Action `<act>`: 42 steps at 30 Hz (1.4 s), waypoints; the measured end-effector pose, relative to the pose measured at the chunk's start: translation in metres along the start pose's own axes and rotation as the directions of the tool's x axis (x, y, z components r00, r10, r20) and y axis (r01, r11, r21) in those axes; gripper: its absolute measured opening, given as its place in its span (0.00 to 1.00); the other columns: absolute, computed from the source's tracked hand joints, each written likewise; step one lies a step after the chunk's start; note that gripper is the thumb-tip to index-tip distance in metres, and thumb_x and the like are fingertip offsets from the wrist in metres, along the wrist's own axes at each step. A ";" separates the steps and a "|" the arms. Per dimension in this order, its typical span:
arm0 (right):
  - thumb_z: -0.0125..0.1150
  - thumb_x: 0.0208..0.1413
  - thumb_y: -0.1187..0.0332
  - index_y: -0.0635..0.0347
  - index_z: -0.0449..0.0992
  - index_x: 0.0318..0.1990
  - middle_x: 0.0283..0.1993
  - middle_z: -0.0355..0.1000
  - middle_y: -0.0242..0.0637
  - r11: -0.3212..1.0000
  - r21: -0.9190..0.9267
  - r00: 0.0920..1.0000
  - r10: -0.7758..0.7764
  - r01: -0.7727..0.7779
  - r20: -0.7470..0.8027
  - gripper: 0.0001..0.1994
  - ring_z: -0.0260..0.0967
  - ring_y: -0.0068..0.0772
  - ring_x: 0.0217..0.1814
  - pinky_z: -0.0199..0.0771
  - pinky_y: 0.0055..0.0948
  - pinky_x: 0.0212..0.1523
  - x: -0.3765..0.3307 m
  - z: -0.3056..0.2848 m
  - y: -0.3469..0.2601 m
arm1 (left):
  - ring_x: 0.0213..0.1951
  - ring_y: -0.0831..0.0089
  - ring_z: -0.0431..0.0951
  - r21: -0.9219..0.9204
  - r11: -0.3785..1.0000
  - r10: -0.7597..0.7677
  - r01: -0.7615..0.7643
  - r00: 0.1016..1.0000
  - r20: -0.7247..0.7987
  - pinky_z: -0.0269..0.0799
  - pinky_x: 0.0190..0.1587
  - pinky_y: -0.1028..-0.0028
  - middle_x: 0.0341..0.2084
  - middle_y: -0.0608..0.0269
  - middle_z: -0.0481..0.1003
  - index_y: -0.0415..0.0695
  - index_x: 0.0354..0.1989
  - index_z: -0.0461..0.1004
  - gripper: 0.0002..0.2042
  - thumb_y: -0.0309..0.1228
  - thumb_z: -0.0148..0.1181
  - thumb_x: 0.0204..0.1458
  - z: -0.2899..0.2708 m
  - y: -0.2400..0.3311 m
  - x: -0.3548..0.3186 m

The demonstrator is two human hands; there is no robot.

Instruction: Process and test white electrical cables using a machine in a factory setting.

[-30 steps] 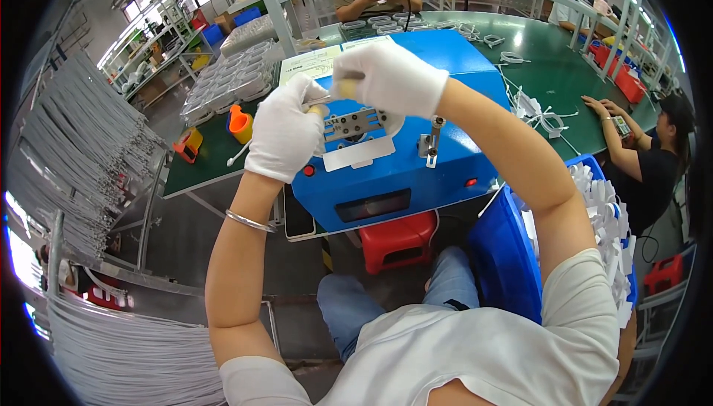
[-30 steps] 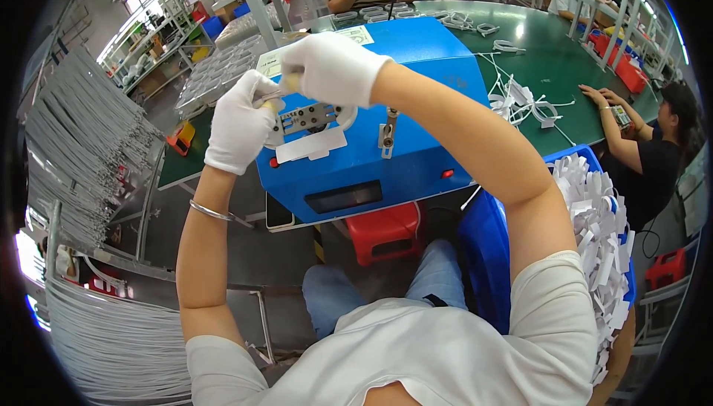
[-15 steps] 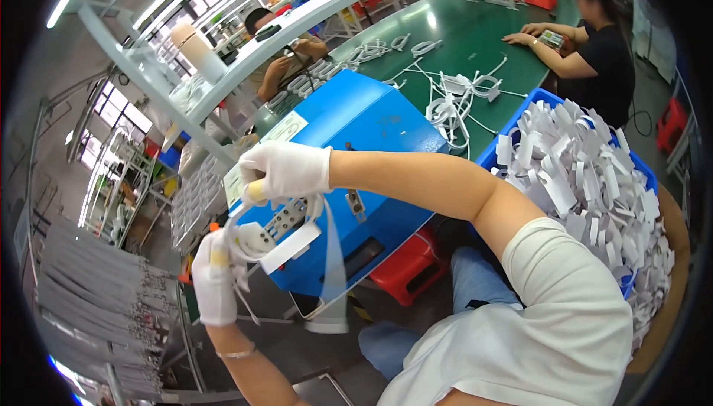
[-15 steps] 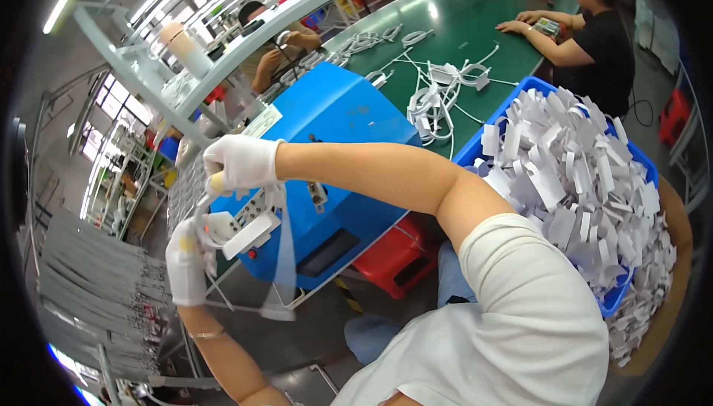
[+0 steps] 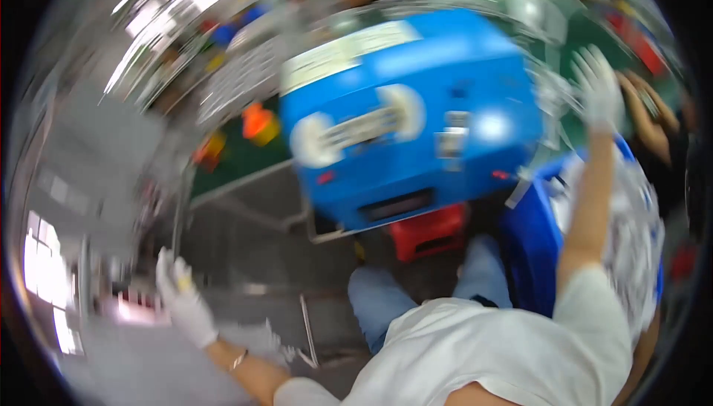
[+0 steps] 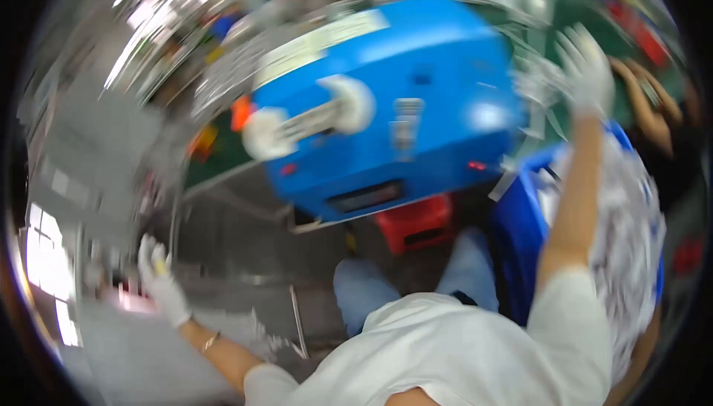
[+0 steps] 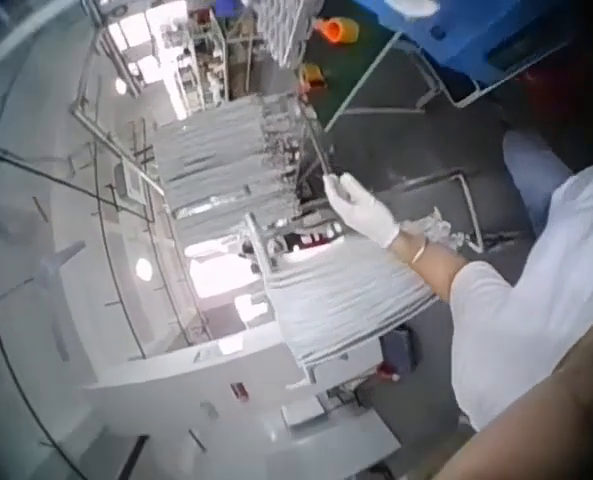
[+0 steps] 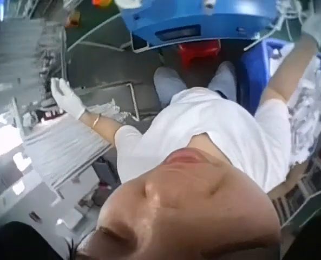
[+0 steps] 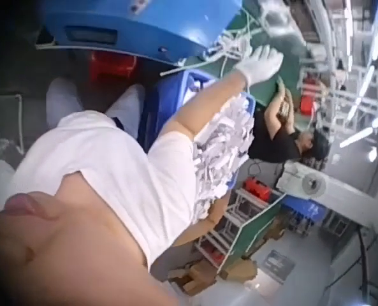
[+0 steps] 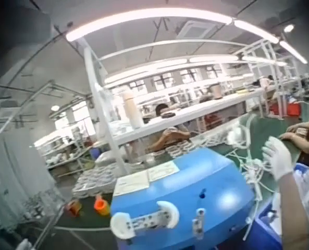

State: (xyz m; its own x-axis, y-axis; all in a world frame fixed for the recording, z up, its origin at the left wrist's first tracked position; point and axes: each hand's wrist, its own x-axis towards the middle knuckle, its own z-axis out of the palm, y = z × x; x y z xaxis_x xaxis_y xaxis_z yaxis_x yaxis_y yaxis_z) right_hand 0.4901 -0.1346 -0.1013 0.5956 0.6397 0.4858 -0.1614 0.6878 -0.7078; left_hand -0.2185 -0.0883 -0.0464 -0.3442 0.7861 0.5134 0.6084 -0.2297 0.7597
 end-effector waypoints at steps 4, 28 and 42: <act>0.43 0.64 0.60 0.65 0.54 0.65 0.66 0.56 0.47 0.787 -0.465 0.902 0.263 -0.405 -0.342 0.26 0.54 0.45 0.67 0.50 0.33 0.68 -0.149 -0.014 0.045 | 0.54 0.57 0.67 0.624 0.777 0.249 -0.086 0.952 -0.178 0.61 0.58 0.63 0.50 0.48 0.69 0.37 0.52 0.69 0.21 0.34 0.62 0.51 -0.049 -0.028 -0.027; 0.48 0.63 0.60 0.63 0.68 0.55 0.55 0.65 0.49 -0.133 -0.983 0.986 0.098 -0.124 -0.137 0.19 0.63 0.47 0.57 0.63 0.36 0.57 -0.200 -0.090 0.146 | 0.41 0.68 0.73 -0.142 0.982 -0.189 0.124 0.665 -0.723 0.68 0.41 0.73 0.41 0.57 0.74 0.34 0.45 0.72 0.13 0.24 0.57 0.52 -0.381 -0.039 0.009; 0.50 0.62 0.64 0.64 0.68 0.54 0.53 0.65 0.50 -0.166 -0.984 0.996 0.040 -0.071 -0.078 0.17 0.63 0.49 0.55 0.65 0.36 0.54 -0.210 -0.100 0.140 | 0.45 0.55 0.76 0.796 -0.203 0.029 0.570 0.816 -0.577 0.74 0.45 0.60 0.42 0.46 0.75 0.43 0.47 0.73 0.21 0.47 0.50 0.54 -0.250 0.100 -0.006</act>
State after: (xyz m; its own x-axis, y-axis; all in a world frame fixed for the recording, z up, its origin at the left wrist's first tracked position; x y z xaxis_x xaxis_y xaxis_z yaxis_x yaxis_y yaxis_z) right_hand 0.4212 -0.2071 -0.3534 0.6484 0.6377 0.4159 0.7588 -0.4971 -0.4209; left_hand -0.3337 -0.2594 0.1263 -0.6757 0.3038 0.6716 0.2495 0.9516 -0.1794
